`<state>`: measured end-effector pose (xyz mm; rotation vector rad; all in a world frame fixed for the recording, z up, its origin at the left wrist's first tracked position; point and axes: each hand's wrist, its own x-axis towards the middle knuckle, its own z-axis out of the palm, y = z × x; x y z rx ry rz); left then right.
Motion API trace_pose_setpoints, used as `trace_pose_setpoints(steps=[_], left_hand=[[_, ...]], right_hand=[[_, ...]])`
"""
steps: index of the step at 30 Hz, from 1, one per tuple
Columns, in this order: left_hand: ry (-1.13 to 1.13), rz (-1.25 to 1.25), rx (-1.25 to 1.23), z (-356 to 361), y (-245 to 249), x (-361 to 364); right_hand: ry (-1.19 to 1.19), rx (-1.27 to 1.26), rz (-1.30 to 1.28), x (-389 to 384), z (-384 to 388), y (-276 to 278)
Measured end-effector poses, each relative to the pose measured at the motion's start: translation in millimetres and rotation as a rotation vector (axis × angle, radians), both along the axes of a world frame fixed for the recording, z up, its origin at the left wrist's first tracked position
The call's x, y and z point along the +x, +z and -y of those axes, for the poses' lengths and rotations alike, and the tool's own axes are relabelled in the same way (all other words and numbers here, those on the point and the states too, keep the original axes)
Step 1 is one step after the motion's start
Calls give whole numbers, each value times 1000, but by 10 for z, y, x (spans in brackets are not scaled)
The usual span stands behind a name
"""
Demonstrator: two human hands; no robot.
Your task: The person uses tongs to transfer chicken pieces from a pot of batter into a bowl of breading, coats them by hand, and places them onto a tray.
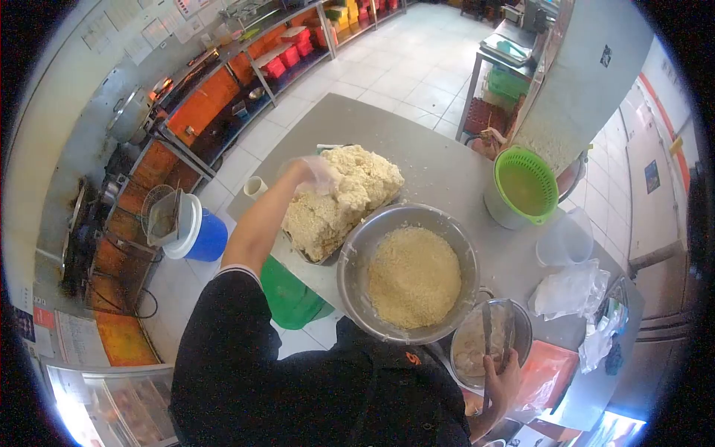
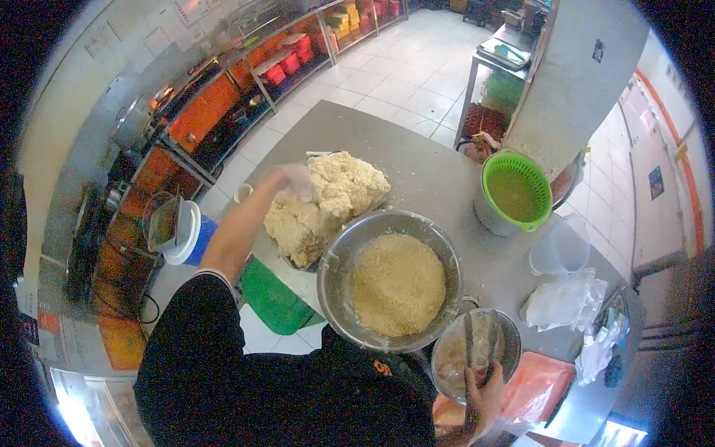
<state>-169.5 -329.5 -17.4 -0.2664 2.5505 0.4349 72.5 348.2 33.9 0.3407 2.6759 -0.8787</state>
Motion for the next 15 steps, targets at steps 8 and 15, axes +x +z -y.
trace_pose_setpoints(steps=[8, 15], left_hand=[[186, -348, -228, -267, 117, 21], [312, -651, 117, -524, -579, 315]], right_hand=[[-36, -11, -52, 57, -49, -48], [-30, -98, -38, 81, -252, -279]])
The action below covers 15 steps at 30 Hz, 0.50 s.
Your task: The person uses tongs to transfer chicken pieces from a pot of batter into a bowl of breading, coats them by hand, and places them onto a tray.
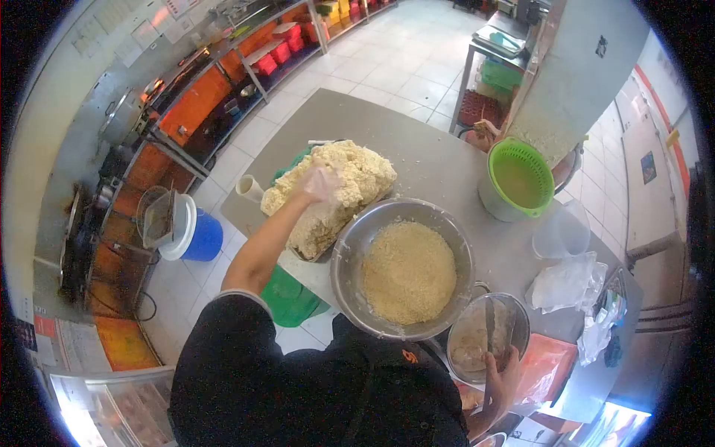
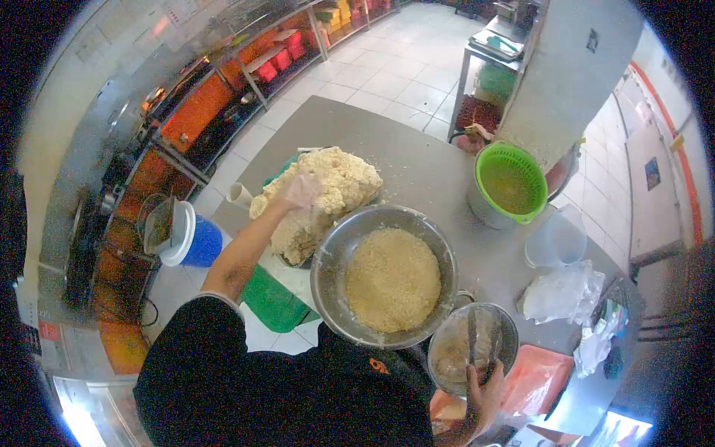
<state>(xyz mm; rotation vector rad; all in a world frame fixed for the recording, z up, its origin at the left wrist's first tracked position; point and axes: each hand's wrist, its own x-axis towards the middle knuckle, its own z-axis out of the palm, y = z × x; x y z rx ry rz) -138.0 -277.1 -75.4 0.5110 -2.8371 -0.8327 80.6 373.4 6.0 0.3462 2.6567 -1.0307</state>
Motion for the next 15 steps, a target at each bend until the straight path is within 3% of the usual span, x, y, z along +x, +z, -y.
trace_pose_setpoints(steps=[3, 6, 9, 13, 15], left_hand=[[-108, 116, -562, -456, 587, 90], [66, -146, -521, -741, 181, -8], [97, 227, -505, -975, 317, 127], [95, 76, -485, -990, 186, 101], [91, -4, -471, -1073, 357, 154]], right_hand=[[-31, 85, -61, 91, -44, -37], [5, 108, -40, 29, -71, -60], [53, 67, -3, 30, -101, -87], [-23, 106, -138, 175, -94, -109], [-28, 78, -49, 168, -113, 2]])
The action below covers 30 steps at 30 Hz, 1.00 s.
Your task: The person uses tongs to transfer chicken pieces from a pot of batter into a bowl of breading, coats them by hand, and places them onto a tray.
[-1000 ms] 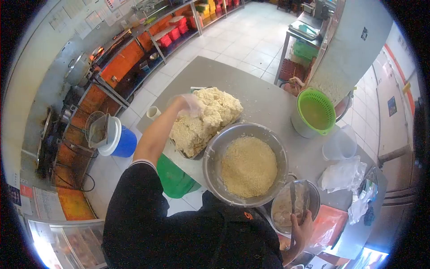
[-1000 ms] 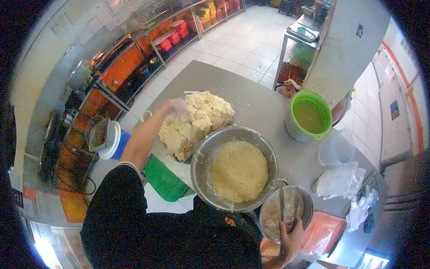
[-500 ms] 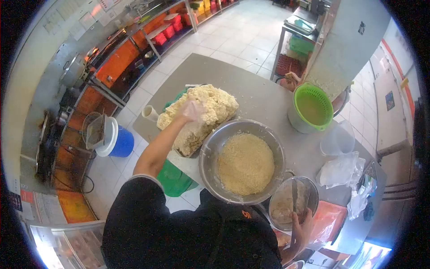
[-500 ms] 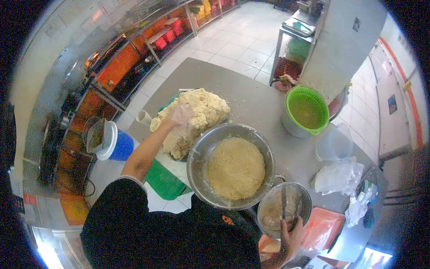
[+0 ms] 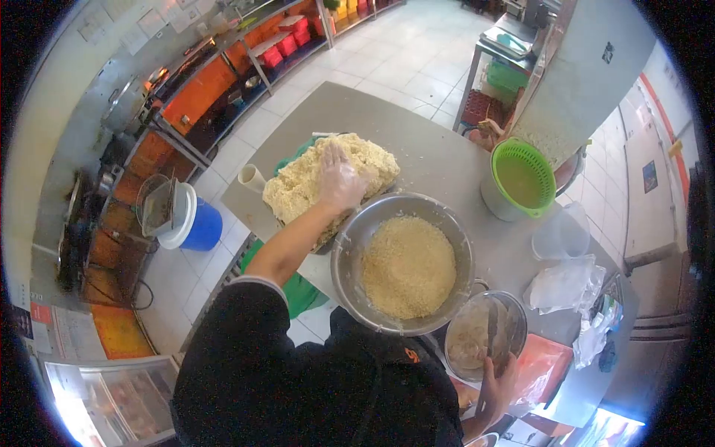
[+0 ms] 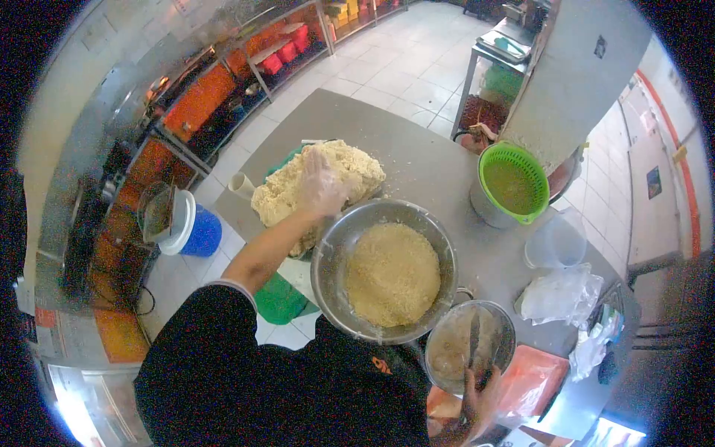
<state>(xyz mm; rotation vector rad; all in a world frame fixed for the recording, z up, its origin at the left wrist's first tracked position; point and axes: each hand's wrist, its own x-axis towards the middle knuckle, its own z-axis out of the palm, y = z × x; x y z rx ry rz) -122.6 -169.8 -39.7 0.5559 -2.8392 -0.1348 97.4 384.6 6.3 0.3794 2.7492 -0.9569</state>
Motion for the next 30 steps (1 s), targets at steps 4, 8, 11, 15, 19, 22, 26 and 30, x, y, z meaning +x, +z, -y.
trace_pose_setpoints(steps=[4, 8, 11, 15, 19, 22, 26, 30], left_hand=[[-40, 110, -97, 253, -521, 28], [-30, 86, -98, 57, -7, 57], [-40, -4, -149, 528, -361, 20], [61, 84, -9, 845, -753, 7], [57, -376, 380, 819, -386, 529], [56, -523, 560, 1167, -1278, 949], [10, -447, -15, 925, -1103, 1076], [22, -486, 223, 866, -949, 1125]], right_hand=[[70, 20, -1, 124, -132, -200], [-15, -50, 29, 116, -9, 72], [-20, -49, -38, 214, -132, -53], [-12, -21, 35, 206, -40, 76], [-46, -43, 18, 266, -157, -53], [-59, -32, 3, 292, -168, -144], [38, -39, 7, 161, -110, -177], [121, -12, -61, 72, -221, -236]])
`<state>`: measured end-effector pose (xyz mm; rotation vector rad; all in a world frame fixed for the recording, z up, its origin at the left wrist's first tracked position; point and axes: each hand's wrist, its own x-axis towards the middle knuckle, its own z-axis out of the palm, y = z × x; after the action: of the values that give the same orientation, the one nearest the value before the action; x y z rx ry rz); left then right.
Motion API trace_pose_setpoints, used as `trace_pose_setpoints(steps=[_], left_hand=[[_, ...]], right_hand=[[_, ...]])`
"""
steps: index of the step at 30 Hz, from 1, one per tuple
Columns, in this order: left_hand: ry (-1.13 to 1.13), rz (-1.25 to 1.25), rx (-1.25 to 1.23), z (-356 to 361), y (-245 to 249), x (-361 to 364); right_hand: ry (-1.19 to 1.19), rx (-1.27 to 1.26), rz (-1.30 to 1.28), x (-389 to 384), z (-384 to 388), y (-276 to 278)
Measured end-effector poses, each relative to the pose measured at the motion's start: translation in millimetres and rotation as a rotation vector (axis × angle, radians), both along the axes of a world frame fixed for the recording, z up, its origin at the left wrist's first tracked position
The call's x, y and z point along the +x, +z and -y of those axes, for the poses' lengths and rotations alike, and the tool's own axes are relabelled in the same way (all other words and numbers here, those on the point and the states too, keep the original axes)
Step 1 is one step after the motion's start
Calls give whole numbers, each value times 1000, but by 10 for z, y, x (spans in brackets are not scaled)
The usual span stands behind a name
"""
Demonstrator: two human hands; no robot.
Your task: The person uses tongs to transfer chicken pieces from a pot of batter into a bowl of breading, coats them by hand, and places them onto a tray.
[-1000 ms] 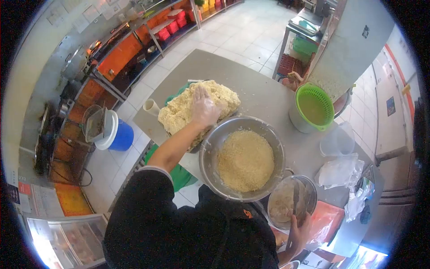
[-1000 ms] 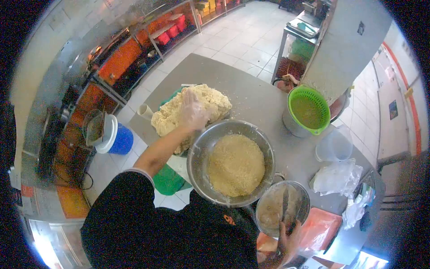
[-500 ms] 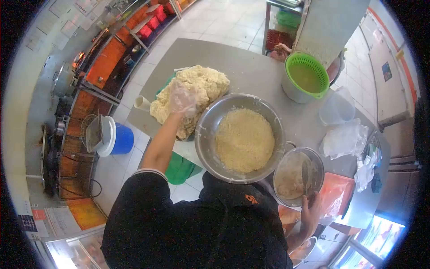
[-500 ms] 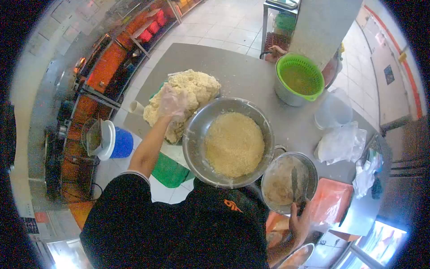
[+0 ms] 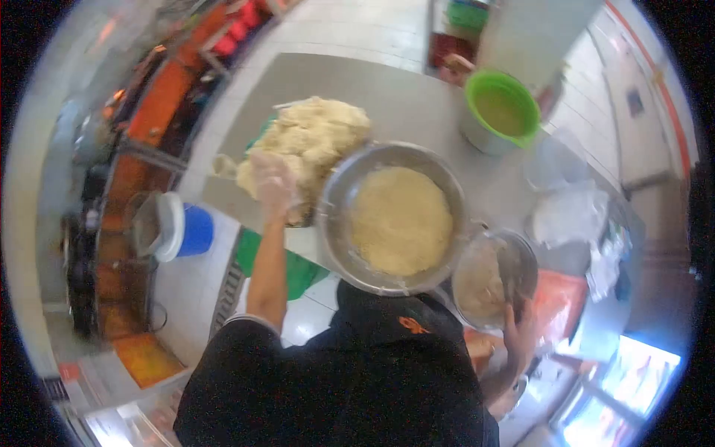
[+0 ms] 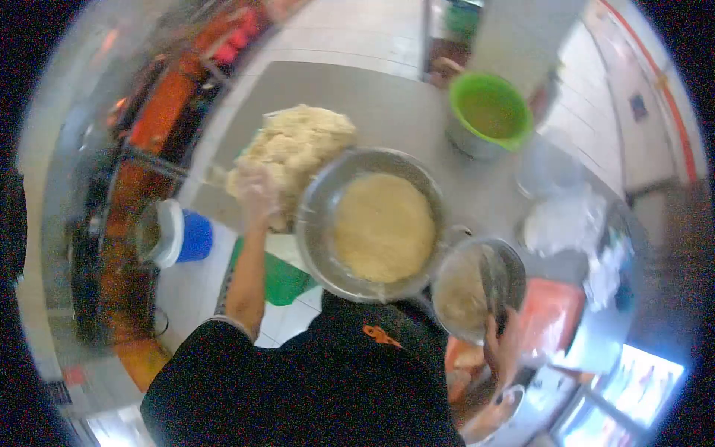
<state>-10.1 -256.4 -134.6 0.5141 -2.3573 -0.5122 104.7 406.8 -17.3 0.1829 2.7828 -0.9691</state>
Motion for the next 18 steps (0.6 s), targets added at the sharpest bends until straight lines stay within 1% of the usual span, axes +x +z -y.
trace_pose_setpoints(steps=[1, 3, 4, 5, 7, 9, 12, 13, 14, 17, 18], left_hand=[[16, 45, -111, 11, -34, -35], [119, 208, -542, 20, -167, -105], [93, 300, -453, 68, -154, -101], [73, 392, -363, 113, -133, -93], [-3, 472, -284, 64, 55, 20], [-38, 402, -414, -62, 201, 148], [172, 357, -1081, -630, 431, 368], [186, 300, -1106, -865, 521, 442], [128, 263, -1025, -1101, 590, 485], [-276, 118, -201, -1780, 818, 571], [-371, 123, -62, -1964, 866, 574]], right_hand=[[-47, 40, 68, -7, 9, 121], [-141, 102, 196, -67, 43, 310], [-186, 114, 252, -95, 13, 339], [-190, 134, 240, -92, -40, 357], [-171, 151, 226, -81, -66, 393], [-157, 213, 261, -126, 60, 613], [-97, 278, 280, -127, 180, 730], [-67, 295, 275, -147, 207, 744], [-44, 358, 290, -186, 238, 736], [17, 525, 321, -356, 315, 613], [29, 567, 321, -445, 332, 548]])
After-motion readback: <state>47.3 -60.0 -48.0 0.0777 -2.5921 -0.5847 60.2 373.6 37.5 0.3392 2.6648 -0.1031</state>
